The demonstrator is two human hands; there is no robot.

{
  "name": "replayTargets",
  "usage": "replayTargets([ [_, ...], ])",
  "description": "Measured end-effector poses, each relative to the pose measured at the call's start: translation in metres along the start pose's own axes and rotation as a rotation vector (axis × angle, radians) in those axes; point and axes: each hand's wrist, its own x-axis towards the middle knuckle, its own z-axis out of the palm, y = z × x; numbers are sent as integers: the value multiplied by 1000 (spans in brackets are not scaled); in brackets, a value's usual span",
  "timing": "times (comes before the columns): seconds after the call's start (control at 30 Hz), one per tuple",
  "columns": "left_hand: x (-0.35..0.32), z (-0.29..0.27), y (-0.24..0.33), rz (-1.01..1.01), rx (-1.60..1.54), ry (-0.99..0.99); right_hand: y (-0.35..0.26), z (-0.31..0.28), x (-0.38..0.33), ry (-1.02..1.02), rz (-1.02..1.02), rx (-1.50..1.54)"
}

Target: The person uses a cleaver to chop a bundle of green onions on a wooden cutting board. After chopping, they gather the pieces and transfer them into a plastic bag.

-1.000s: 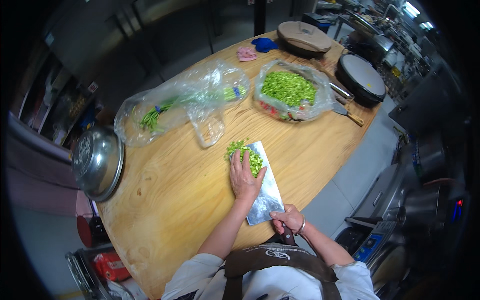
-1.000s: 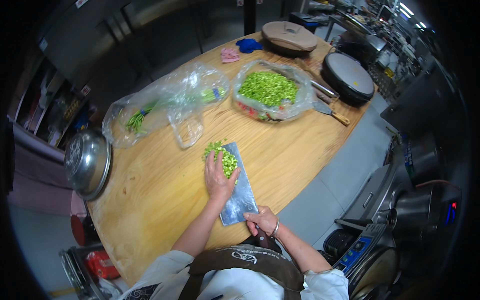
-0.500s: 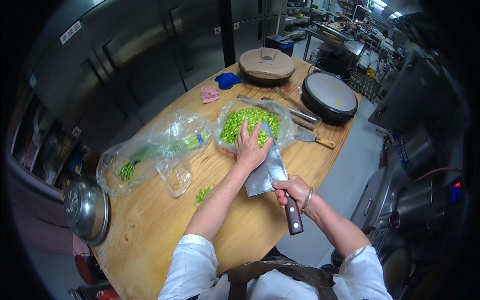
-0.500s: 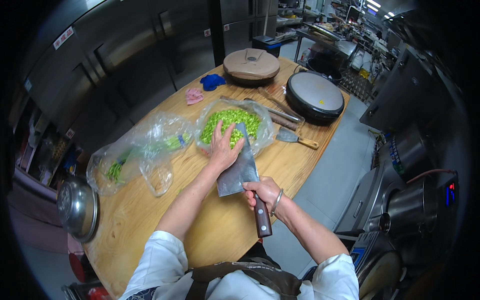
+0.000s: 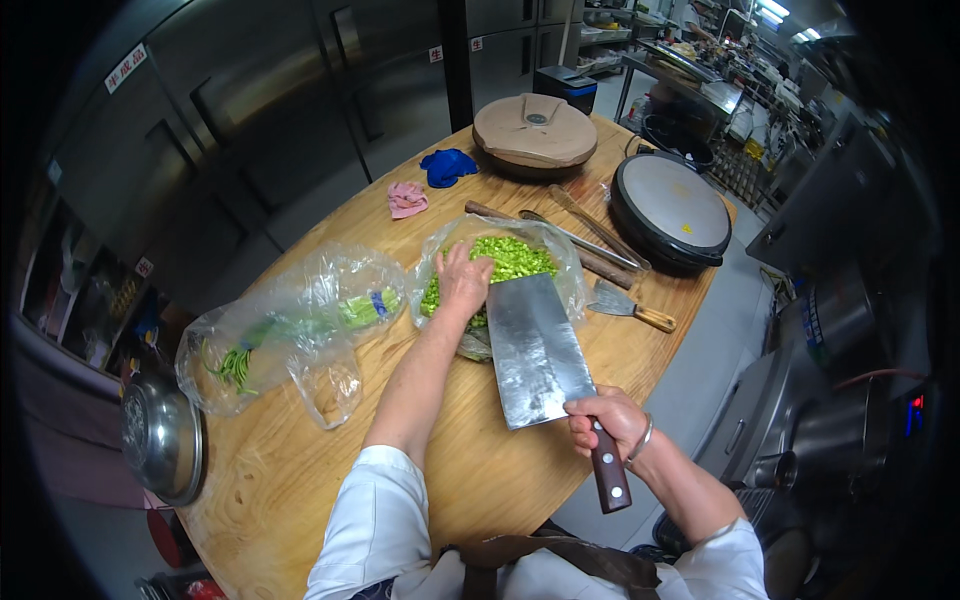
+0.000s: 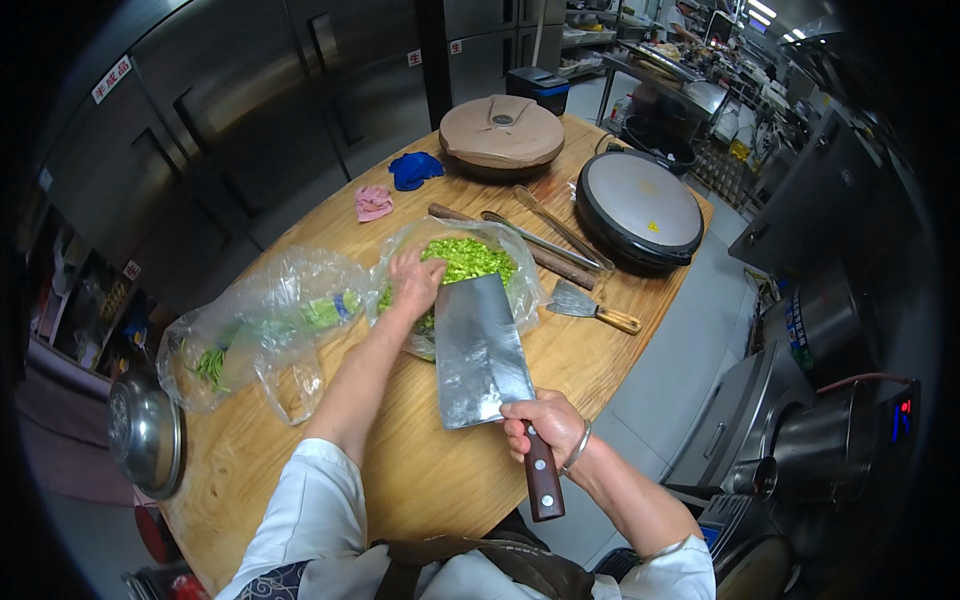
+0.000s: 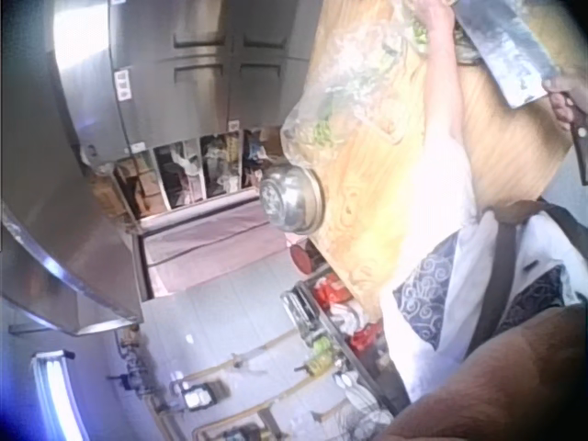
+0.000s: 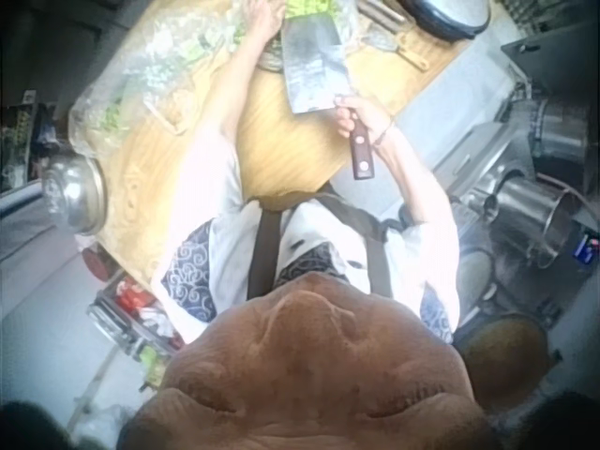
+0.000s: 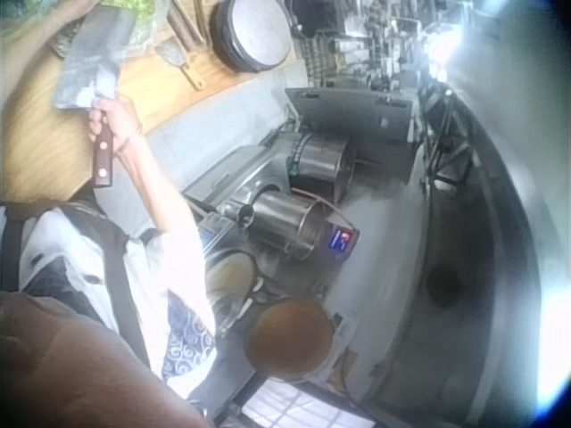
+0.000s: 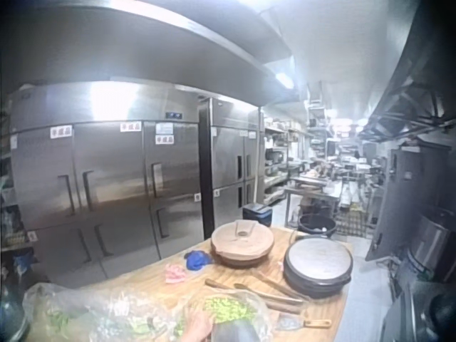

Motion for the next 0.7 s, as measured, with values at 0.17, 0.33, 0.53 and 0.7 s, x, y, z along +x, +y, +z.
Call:
replayTargets([
  [0.17, -11, -24, -5, -153, -235, 171, 15, -4, 3, 75, -100, -107],
  [0.33, -115, -82, 54, -88, -529, 346, 59, -15, -10, 28, -257, -239],
  [0.53, -303, -135, -21, -623, -84, 493, 133, -35, 2, -33, -162, -568],
  [0.7, -361, -171, -48, -899, 78, 596, 175, -38, 15, 21, -101, -487],
])
